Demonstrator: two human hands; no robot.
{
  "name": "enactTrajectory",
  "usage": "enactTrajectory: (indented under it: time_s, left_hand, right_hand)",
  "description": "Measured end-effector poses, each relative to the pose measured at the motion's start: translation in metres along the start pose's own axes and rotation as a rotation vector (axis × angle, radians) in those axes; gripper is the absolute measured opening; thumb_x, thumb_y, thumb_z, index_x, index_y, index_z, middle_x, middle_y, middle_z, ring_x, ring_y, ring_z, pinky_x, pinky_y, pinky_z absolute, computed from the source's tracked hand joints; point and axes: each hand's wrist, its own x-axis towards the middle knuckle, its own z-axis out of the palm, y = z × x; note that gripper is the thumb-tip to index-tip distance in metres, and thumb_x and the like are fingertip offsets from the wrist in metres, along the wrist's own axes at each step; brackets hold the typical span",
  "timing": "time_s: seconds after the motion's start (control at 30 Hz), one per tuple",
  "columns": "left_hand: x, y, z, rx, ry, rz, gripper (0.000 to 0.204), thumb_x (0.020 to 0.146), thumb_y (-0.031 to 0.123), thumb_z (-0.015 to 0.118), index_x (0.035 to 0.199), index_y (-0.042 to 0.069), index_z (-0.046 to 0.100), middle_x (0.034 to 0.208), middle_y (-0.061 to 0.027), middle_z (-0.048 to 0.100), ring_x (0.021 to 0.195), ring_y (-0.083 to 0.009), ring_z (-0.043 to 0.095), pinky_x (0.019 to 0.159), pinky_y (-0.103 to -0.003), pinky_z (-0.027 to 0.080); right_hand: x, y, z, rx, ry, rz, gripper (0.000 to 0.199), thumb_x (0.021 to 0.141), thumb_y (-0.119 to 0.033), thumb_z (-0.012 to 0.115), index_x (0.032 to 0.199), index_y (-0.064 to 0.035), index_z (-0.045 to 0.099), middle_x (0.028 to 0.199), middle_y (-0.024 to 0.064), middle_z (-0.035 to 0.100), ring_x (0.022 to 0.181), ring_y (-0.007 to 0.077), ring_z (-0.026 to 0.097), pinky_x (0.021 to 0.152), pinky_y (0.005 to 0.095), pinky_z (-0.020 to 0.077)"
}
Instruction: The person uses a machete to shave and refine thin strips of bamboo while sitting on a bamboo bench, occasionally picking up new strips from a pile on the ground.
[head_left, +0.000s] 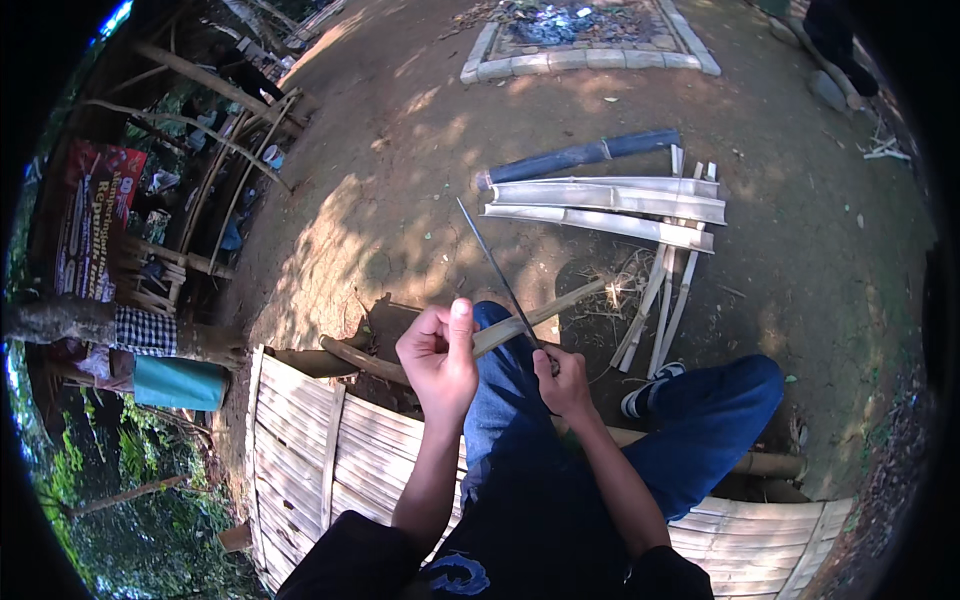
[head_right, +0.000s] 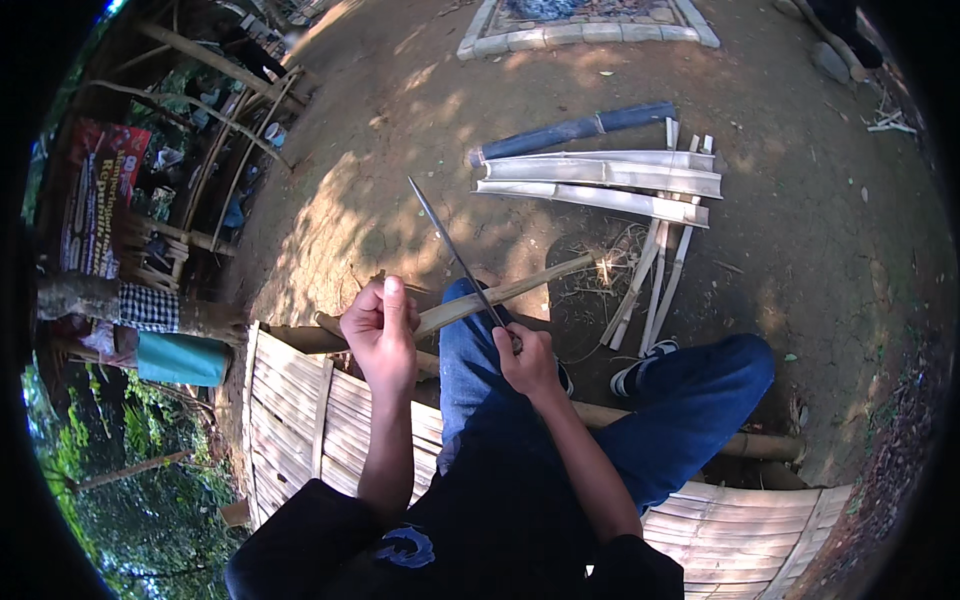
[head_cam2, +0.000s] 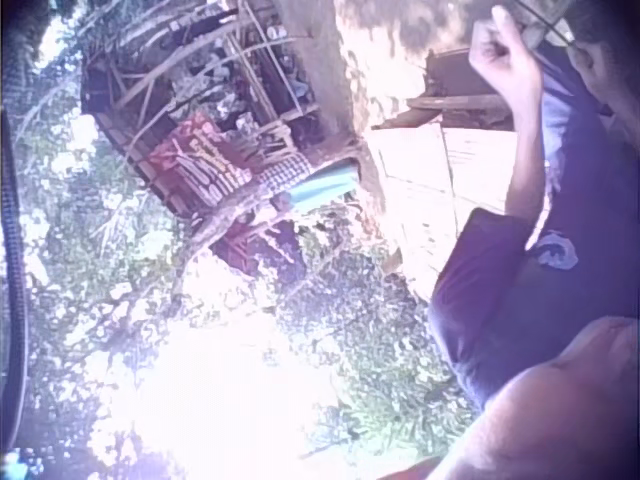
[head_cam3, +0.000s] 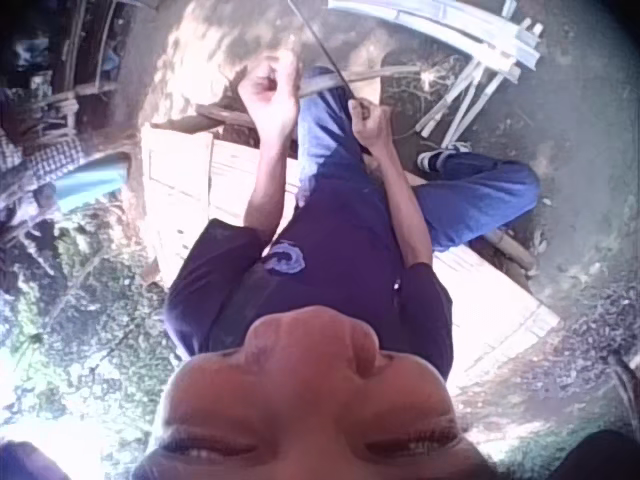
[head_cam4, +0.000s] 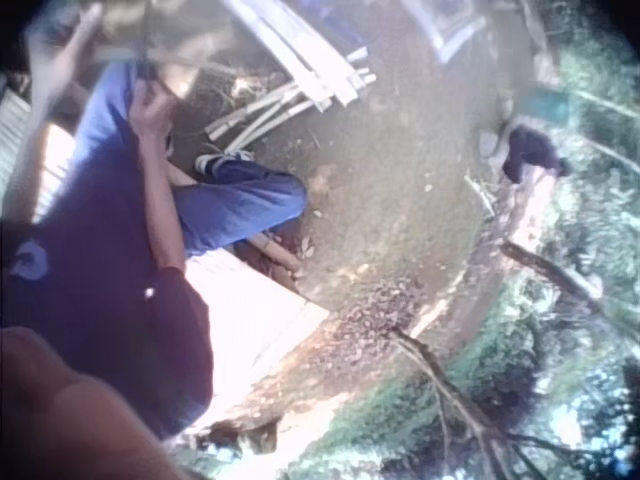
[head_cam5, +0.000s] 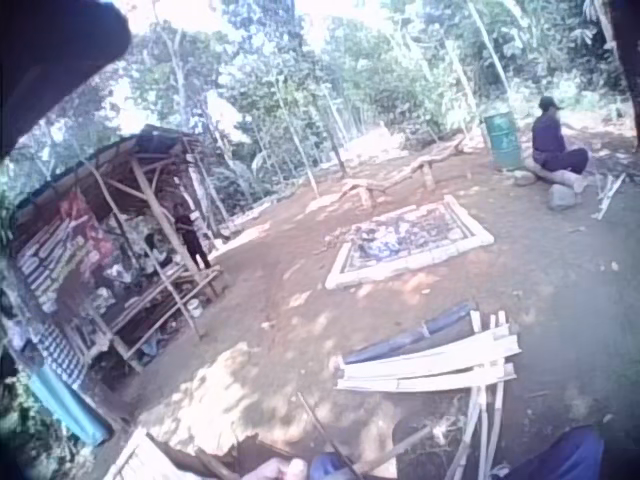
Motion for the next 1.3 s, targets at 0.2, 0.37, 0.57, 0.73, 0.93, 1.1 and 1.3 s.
enactTrajectory:
  time_s: [0.2, 0.37, 0.57, 0.73, 0.93, 1.1, 1.3]
  left_hand:
    - [0.027, -0.01, -0.023, 0.017, 0.062, -0.121, 0.034, 0.093, 0.019, 0.064, 0.064, 0.003, 0.056, 0.052, 0.0104, 0.037, 0.05, 0.0007, 0.028, 0.046, -0.021, 0.022]
    - [0.035, -0.028, -0.037, 0.055, 0.185, -0.134, 0.033, 0.093, 0.02, 0.064, 0.065, 0.004, 0.055, 0.052, 0.0102, 0.038, 0.048, 0.0012, 0.028, 0.045, -0.02, 0.021]
    - [0.048, -0.014, -0.022, 0.075, 0.118, -0.091, 0.031, 0.094, 0.017, 0.061, 0.067, 0.005, 0.052, 0.054, 0.0063, 0.044, 0.047, -0.0007, 0.036, 0.044, -0.019, 0.025]
    - [0.08, -0.007, -0.002, 0.118, 0.033, -0.142, 0.026, 0.09, 0.015, 0.067, 0.07, 0.001, 0.059, 0.054, 0.0091, 0.043, 0.052, 0.0005, 0.033, 0.047, -0.02, 0.025]
    - [0.071, -0.01, -0.013, 0.104, 0.12, -0.083, 0.022, 0.09, 0.01, 0.066, 0.072, -0.001, 0.059, 0.056, 0.0067, 0.048, 0.053, 0.0006, 0.038, 0.05, -0.017, 0.032]
    - [0.053, -0.006, -0.006, 0.033, 0.124, -0.064, 0.023, 0.089, 0.007, 0.066, 0.07, 0.001, 0.056, 0.053, 0.0078, 0.044, 0.05, 0.001, 0.035, 0.046, -0.018, 0.027]
    - [0.045, -0.026, -0.037, 0.11, 0.096, -0.154, 0.024, 0.089, 0.01, 0.067, 0.069, 0.002, 0.057, 0.052, 0.0102, 0.038, 0.05, 0.0013, 0.029, 0.046, -0.019, 0.021]
  right_hand:
    - [0.03, 0.087, 0.007, -0.083, -0.052, 0.287, 0.058, 0.093, -0.045, 0.048, 0.063, 0.0042, 0.058, 0.057, 0.019, 0.059, 0.058, 0.0355, 0.062, 0.056, 0.0406, 0.0464]
    - [0.038, 0.078, 0.008, -0.229, -0.021, 0.391, 0.063, 0.094, -0.048, 0.044, 0.067, 0.0074, 0.059, 0.06, 0.0207, 0.059, 0.062, 0.0369, 0.062, 0.061, 0.0461, 0.0456]
    - [0.035, 0.013, 0.012, 0.007, -0.134, 0.028, 0.04, 0.09, -0.03, 0.055, 0.078, 0.0071, 0.062, 0.059, 0.0227, 0.056, 0.055, 0.0334, 0.06, 0.053, 0.0399, 0.043]
    - [0.063, 0.125, 0.002, -0.128, 0.045, 0.297, 0.052, 0.094, -0.037, 0.049, 0.073, 0.0084, 0.062, 0.065, 0.0267, 0.059, 0.065, 0.0413, 0.063, 0.06, 0.0461, 0.0463]
    - [0.042, 0.194, -0.001, 0.035, 0.173, 0.825, 0.063, 0.096, -0.054, 0.042, 0.057, -0.0053, 0.046, 0.046, 0.0014, 0.042, 0.031, 0.0126, 0.04, 0.029, 0.0263, 0.0277]
    - [0.043, 0.07, 0.014, 0.204, -0.024, 0.334, 0.048, 0.096, -0.031, 0.047, 0.059, 0.0004, 0.052, 0.049, 0.0074, 0.048, 0.047, 0.016, 0.052, 0.048, 0.0309, 0.0377]
    - [0.05, 0.07, 0.033, -0.046, -0.014, -0.011, 0.041, 0.092, -0.029, 0.051, 0.07, 0.004, 0.059, 0.054, 0.0131, 0.055, 0.049, 0.0279, 0.055, 0.051, 0.0373, 0.0423]
